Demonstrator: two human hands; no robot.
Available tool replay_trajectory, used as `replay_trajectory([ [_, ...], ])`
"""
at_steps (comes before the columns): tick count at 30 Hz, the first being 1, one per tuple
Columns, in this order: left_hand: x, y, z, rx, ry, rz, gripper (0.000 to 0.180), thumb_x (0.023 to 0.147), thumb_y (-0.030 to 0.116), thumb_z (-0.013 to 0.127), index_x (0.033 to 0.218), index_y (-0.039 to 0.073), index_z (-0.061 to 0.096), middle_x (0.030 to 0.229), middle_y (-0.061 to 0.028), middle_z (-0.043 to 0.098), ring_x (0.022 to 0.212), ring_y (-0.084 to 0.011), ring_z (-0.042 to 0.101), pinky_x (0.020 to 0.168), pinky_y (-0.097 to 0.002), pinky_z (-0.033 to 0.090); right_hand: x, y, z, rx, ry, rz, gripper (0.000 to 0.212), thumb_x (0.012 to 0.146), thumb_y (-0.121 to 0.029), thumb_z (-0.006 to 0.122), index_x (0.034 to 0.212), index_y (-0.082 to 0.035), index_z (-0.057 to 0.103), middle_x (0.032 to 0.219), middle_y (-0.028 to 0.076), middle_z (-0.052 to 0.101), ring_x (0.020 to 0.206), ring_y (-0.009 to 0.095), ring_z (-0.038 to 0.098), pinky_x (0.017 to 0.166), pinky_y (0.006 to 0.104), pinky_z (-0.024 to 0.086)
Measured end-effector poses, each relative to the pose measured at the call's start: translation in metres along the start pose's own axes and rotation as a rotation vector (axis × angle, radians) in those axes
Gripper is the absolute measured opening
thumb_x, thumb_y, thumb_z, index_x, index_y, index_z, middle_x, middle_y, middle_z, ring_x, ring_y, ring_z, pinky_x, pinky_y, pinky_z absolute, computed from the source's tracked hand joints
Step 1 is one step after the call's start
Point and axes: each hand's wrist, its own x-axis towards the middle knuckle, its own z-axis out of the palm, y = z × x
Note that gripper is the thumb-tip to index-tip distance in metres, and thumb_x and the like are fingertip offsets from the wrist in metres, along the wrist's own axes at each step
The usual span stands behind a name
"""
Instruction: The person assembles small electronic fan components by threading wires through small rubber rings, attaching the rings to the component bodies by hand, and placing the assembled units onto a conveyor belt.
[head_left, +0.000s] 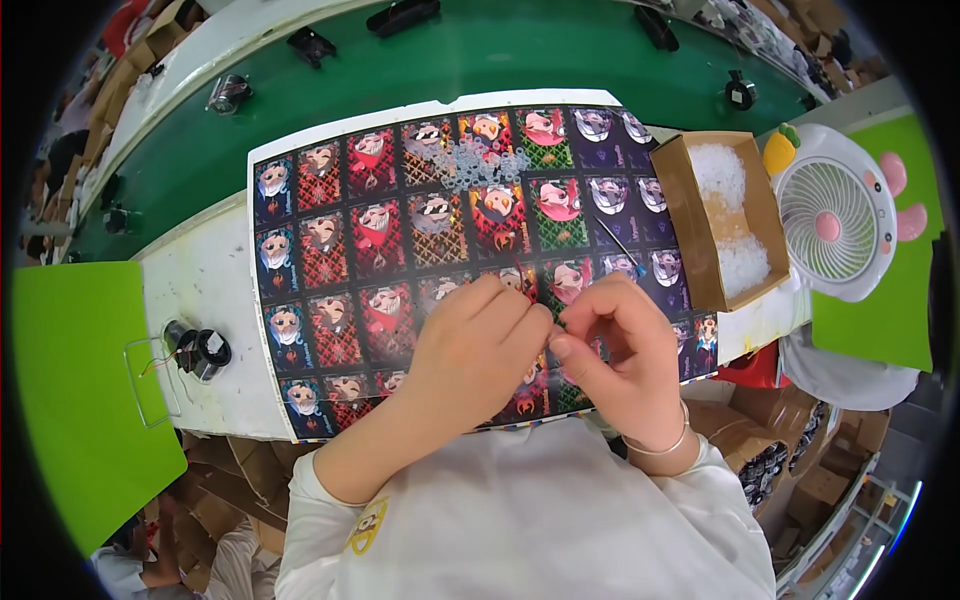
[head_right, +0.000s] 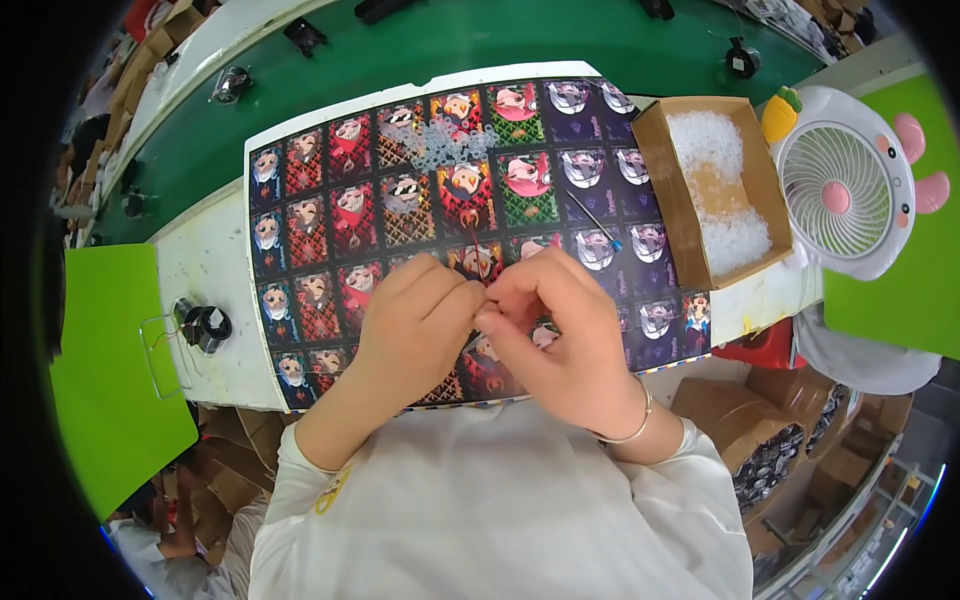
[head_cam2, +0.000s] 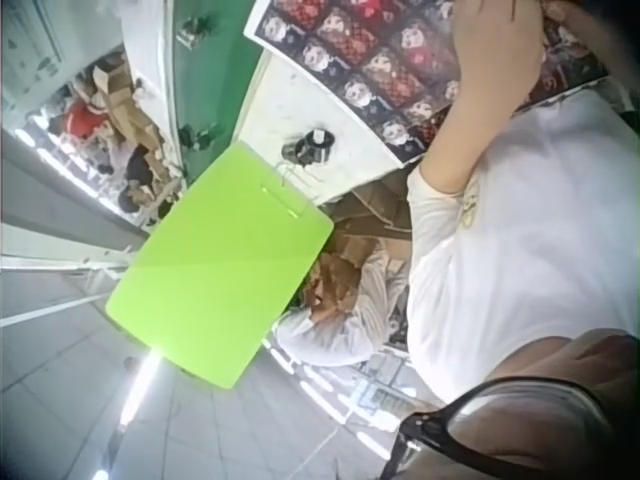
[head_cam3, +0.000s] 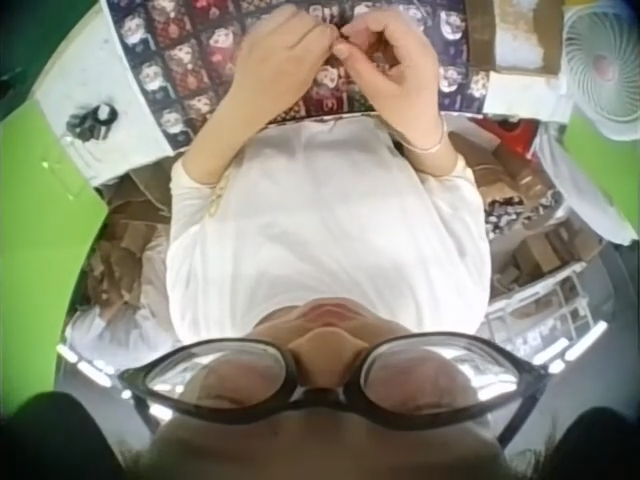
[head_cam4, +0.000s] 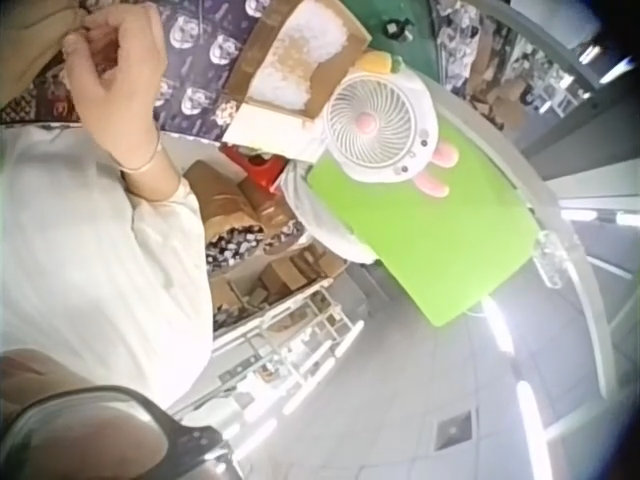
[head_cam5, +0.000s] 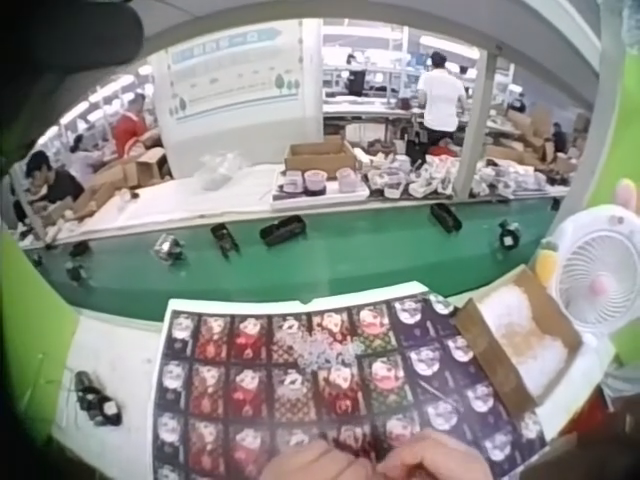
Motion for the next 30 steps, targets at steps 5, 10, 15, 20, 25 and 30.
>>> replay_trajectory([
  [5, -0.003, -0.001, 0.009, 0.072, 0.101, 0.043, 0.032, 0.071, 0.010, 0.065, 0.101, 0.000, 0.066, 0.075, -0.0054, 0.051, 0.072, -0.0218, 0.056, 0.059, -0.0334, 0.048, 0.006, 0.002, -0.006, -0.294, -0.050, -0.220, 0.014, 0.079, 0.007, 0.071, 0.088, 0.000, 0.062, 0.078, 0.008, 0.055, 0.061, 0.016, 0.055, 0.055, 0.0270, 0.045],
  [10, -0.007, -0.009, 0.021, -0.021, 0.244, 0.156, 0.034, 0.075, 0.008, 0.065, 0.107, -0.003, 0.066, 0.089, -0.0099, 0.062, 0.082, -0.0252, 0.062, 0.066, -0.0348, 0.052, 0.009, 0.012, -0.013, -0.261, -0.128, -0.248, 0.012, 0.080, 0.006, 0.069, 0.086, -0.001, 0.062, 0.077, 0.008, 0.054, 0.059, 0.017, 0.050, 0.052, 0.0293, 0.039],
  [15, -0.011, -0.016, 0.037, -0.260, 0.061, -0.173, 0.019, 0.085, 0.003, 0.064, 0.104, -0.001, 0.066, 0.102, -0.0164, 0.066, 0.093, -0.0350, 0.063, 0.082, -0.0420, 0.051, 0.005, 0.036, -0.010, 0.002, 0.160, 0.016, 0.006, 0.094, 0.001, 0.058, 0.089, -0.002, 0.056, 0.076, 0.004, 0.054, 0.063, 0.010, 0.046, 0.056, 0.0257, 0.038],
  [20, -0.019, -0.009, 0.039, -0.448, 0.031, -0.522, 0.028, 0.085, 0.006, 0.063, 0.112, 0.003, 0.064, 0.104, -0.0162, 0.063, 0.094, -0.0355, 0.060, 0.083, -0.0437, 0.050, 0.005, 0.061, -0.001, 0.743, 0.131, 0.272, 0.014, 0.102, -0.007, 0.046, 0.101, 0.000, 0.058, 0.076, 0.003, 0.056, 0.068, 0.011, 0.055, 0.063, 0.0241, 0.045],
  [25, -0.023, -0.018, 0.049, -0.414, 0.059, -0.492, 0.030, 0.082, 0.005, 0.061, 0.112, 0.001, 0.063, 0.103, -0.0165, 0.063, 0.094, -0.0361, 0.060, 0.082, -0.0435, 0.049, 0.006, 0.066, 0.016, -0.219, 0.006, -0.082, 0.022, 0.083, 0.010, 0.062, 0.104, 0.001, 0.065, 0.092, 0.011, 0.061, 0.078, 0.021, 0.063, 0.066, 0.0317, 0.053],
  [30, -0.022, -0.020, 0.047, -0.446, 0.039, -0.469, 0.027, 0.082, 0.004, 0.060, 0.108, 0.000, 0.065, 0.099, -0.0150, 0.064, 0.092, -0.0350, 0.059, 0.081, -0.0441, 0.048, 0.009, 0.060, 0.011, -0.472, -0.061, -0.351, 0.028, 0.075, 0.009, 0.066, 0.101, 0.001, 0.067, 0.091, 0.012, 0.060, 0.076, 0.028, 0.062, 0.065, 0.0348, 0.052],
])
